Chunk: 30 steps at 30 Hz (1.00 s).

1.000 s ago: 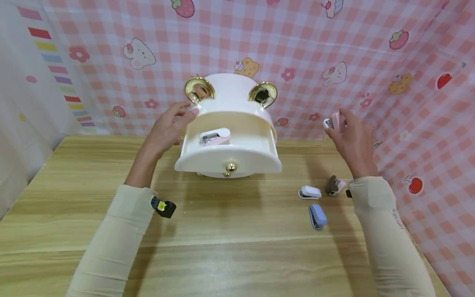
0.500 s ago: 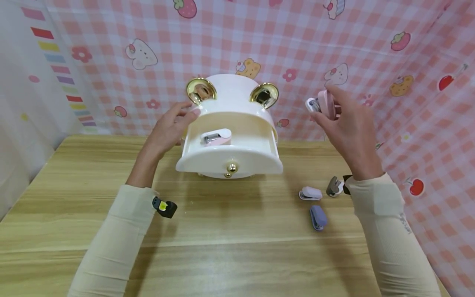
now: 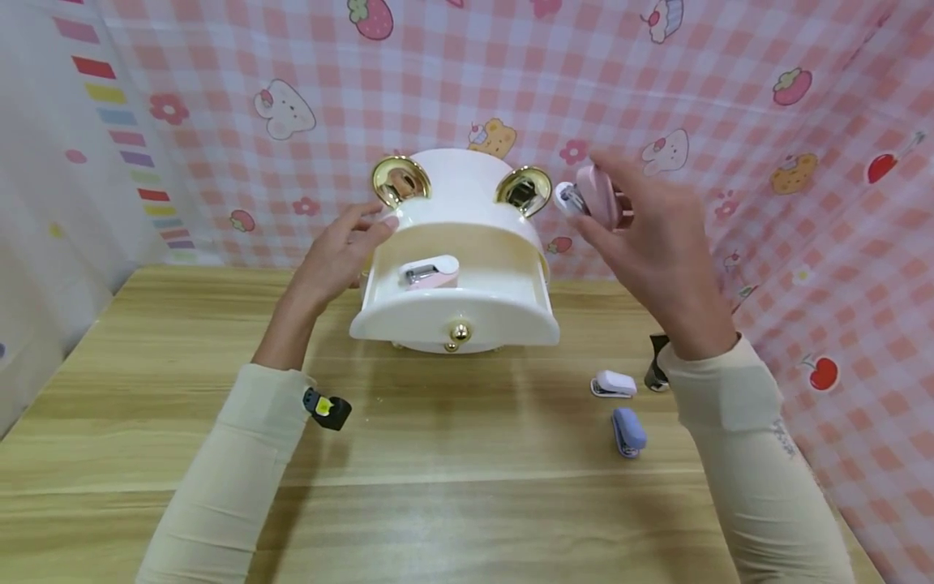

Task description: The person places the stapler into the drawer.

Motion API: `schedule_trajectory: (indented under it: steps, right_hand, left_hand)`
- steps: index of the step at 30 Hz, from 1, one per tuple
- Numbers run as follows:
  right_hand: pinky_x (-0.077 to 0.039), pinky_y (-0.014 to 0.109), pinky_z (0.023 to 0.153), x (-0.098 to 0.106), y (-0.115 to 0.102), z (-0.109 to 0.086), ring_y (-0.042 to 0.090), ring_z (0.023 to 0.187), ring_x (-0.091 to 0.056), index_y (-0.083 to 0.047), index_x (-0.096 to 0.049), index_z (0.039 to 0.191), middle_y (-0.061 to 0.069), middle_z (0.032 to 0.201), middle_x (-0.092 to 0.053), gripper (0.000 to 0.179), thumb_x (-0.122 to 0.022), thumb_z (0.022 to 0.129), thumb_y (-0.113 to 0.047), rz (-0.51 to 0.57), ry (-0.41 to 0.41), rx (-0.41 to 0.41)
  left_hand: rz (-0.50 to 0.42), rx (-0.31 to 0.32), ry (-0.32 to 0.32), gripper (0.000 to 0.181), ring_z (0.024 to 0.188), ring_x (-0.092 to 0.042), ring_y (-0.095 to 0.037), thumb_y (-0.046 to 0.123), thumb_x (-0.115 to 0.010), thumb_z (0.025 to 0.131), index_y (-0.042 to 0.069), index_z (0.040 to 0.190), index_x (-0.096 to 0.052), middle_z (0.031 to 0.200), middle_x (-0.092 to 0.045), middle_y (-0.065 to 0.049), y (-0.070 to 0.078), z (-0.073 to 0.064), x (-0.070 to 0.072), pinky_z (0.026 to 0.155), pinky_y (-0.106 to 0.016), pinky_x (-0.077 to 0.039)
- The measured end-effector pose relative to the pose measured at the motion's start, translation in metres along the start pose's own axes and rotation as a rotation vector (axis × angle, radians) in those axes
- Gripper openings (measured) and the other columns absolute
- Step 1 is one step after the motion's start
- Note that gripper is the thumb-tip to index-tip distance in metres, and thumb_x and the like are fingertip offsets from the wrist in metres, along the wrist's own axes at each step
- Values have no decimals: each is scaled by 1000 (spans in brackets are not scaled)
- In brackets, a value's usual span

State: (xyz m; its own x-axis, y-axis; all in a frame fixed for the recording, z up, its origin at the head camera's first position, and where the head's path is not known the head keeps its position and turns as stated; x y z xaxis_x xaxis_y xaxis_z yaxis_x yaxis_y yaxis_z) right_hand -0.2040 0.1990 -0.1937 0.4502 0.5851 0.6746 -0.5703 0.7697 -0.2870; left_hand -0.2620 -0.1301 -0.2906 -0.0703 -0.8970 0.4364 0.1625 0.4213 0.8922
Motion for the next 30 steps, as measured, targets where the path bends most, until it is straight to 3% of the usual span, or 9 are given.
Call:
schedule_trajectory:
  steps: [6,12,18,24,30]
  right_hand:
    - [-61,38,75,-15,-14,4,27,86,-71,-4,-64,136,17,115,-71,55,-84,85,-7,49,-54,129]
    - [-53,36,66,-33,-19,5,23,74,-62,-5,-66,133,14,97,-72,50,-83,85,-9,67,-121,213]
    - [-52,34,65,-44,-18,6,22,73,-62,-3,-66,134,13,99,-74,55,-86,83,-11,81,-209,280]
    - [-51,34,66,-56,-15,7,22,74,-61,-5,-66,134,12,99,-73,55,-86,84,-13,106,-303,289]
    - [-46,34,63,-64,-12,4,22,71,-56,-7,-65,135,8,88,-70,52,-82,87,-12,105,-365,275]
  left_hand:
    - [-9,-11,2,76,128,-49,-35,63,-51,98,19,158,-36,147,-45,-18,0,1,1,80,-49,-59]
    - [-14,-11,-2,76,128,-49,-36,62,-51,98,19,158,-35,147,-44,-19,1,0,1,80,-49,-59]
    - [-6,-19,2,77,127,-50,-37,63,-51,98,18,158,-36,147,-45,-19,1,2,1,79,-48,-60]
    - [-2,-22,4,76,128,-49,-38,63,-51,98,18,157,-37,147,-45,-19,0,1,3,77,-49,-60]
    - [10,-25,6,75,128,-48,-38,63,-50,98,18,157,-38,147,-45,-19,-1,-1,1,79,-54,-58]
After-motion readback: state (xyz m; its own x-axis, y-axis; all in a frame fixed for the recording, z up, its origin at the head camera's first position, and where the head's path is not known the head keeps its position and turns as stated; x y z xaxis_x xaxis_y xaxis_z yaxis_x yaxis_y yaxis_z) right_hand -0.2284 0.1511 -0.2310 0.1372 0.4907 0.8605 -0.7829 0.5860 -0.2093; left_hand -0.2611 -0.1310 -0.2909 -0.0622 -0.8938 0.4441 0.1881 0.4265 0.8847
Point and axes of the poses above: each hand's wrist, its own z-axis towards the middle knuckle, its own x-axis out of the back of the hand, y = z × x, the point moved 1 cm from there along z, towards the middle knuckle
